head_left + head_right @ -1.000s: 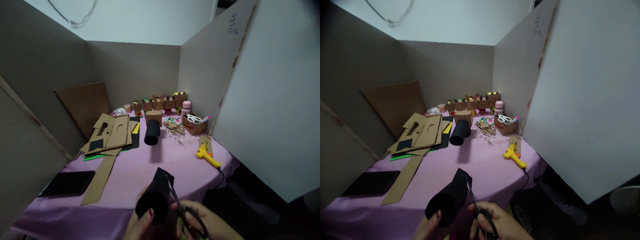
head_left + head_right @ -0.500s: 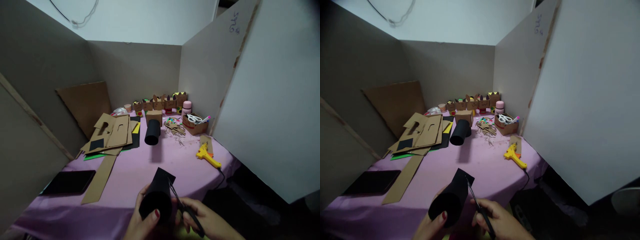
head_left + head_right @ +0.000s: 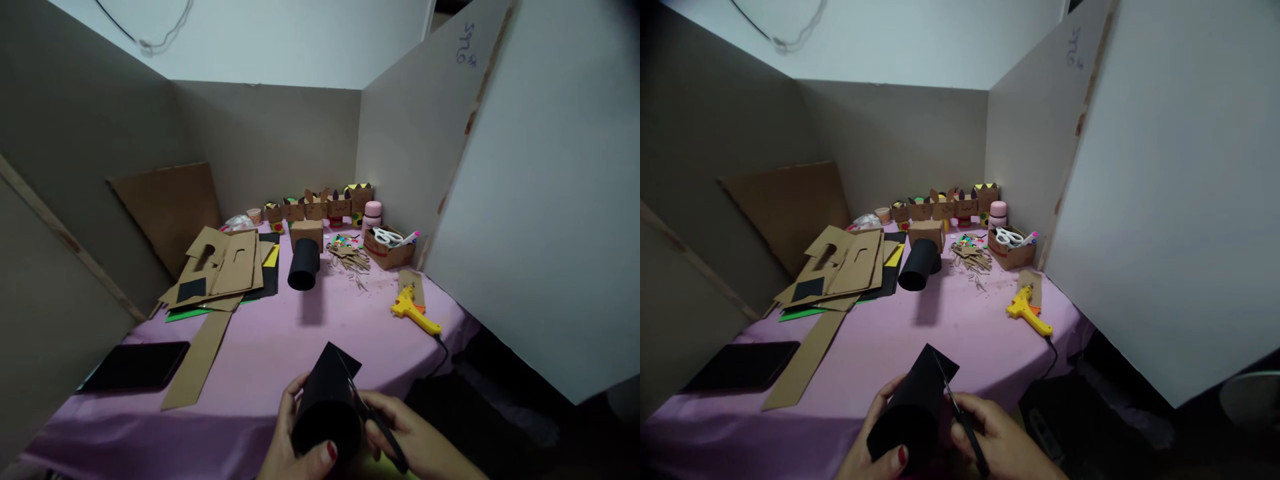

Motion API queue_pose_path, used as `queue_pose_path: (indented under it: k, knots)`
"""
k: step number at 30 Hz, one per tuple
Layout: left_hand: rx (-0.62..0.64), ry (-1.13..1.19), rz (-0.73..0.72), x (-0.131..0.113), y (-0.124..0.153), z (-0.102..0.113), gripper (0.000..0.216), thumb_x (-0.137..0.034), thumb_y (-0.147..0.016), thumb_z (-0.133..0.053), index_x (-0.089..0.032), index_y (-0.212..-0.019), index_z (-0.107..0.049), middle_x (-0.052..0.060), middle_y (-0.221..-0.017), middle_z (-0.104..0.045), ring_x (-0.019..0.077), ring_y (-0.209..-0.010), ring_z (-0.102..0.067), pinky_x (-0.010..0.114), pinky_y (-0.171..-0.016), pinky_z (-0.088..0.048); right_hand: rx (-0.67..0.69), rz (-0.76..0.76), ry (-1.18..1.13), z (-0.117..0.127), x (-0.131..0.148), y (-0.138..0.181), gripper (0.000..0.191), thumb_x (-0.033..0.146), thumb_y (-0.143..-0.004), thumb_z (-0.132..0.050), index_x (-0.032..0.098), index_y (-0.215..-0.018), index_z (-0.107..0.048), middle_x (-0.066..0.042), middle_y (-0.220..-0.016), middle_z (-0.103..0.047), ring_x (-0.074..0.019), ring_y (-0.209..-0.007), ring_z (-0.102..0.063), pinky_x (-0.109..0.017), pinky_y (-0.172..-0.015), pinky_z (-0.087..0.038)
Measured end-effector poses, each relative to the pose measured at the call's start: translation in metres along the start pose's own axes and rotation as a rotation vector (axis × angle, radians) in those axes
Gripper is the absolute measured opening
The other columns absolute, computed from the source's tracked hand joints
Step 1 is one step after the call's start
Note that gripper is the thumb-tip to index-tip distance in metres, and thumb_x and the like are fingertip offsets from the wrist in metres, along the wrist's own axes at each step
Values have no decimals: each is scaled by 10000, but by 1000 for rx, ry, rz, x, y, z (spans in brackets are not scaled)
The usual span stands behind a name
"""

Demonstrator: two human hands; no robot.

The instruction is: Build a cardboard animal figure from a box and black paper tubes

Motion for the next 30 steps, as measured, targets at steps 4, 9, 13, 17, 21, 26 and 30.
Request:
queue_pose_path:
  k: [4, 9, 13, 17, 21, 26, 30]
  knots:
    - [26, -29, -4, -2, 1, -3, 934, -479, -550, -857, -231, -1276, -325, 186, -1312, -525, 371, -1182, -525, 479, -990, -366, -12, -3, -37, 1, 0, 0, 538, 589, -818, -579, 241, -1226, -627, -65, -983, -667, -196, -809, -589, -352, -796, -488]
    - [16, -59, 22, -3, 1, -1, 955, -495, -547, -851, -222, -1286, -311, 192, -1317, -522, 362, -1189, -515, 467, -988, -364, -57, -5, 12, 7, -7, -1, 495, 549, -797, -625, 232, -1177, -653, -52, -918, -662, -214, -843, -577, -358, -822, -464]
    - [34, -132, 10, -6, 1, 1, 954, -582, -546, -817, -216, -1289, -343, 188, -1262, -567, 377, -1145, -540, 477, -964, -365, -83, 18, 123, 13, -4, 0, 506, 593, -773, -609, 190, -1066, -696, -70, -889, -648, -225, -812, -551, -342, -761, -454]
    - [15, -178, 28, -6, -1, 7, 951, -616, -529, -807, -211, -1277, -380, 177, -1225, -592, 358, -1083, -569, 465, -950, -377, -84, 14, 185, 14, 1, 1, 546, 640, -741, -595, 157, -968, -707, -43, -763, -597, -182, -676, -490, -294, -637, -420]
    - [-21, -161, 16, -6, -2, 12, 973, -613, -507, -816, -199, -1278, -391, 187, -1232, -585, 360, -1079, -563, 460, -934, -394, -104, 25, 189, 15, 3, 2, 514, 627, -740, -599, 159, -920, -711, -23, -718, -572, -165, -651, -463, -276, -616, -397]
    - [-130, -121, 45, -6, -2, 22, 1025, -611, -507, -809, -208, -1338, -362, 184, -1258, -563, 388, -1104, -541, 485, -943, -389, -126, 0, 207, 18, 1, 5, 408, 539, -756, -636, 191, -944, -736, -34, -772, -645, -191, -707, -533, -296, -673, -444]
    - [-132, -176, 14, -12, -2, 24, 936, -605, -541, -789, -182, -1299, -439, 180, -1202, -590, 381, -1085, -542, 472, -945, -390, -99, -23, 233, 17, -1, 6, 374, 406, -757, -668, 219, -1077, -717, -53, -911, -707, -243, -847, -599, -336, -764, -475]
Point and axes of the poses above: each hand's wrist, its own y-axis away from the middle knuckle, its own z-axis out of the back of the hand, x = y × z, the point moved 7 cm from there along -y, towards the middle knuckle
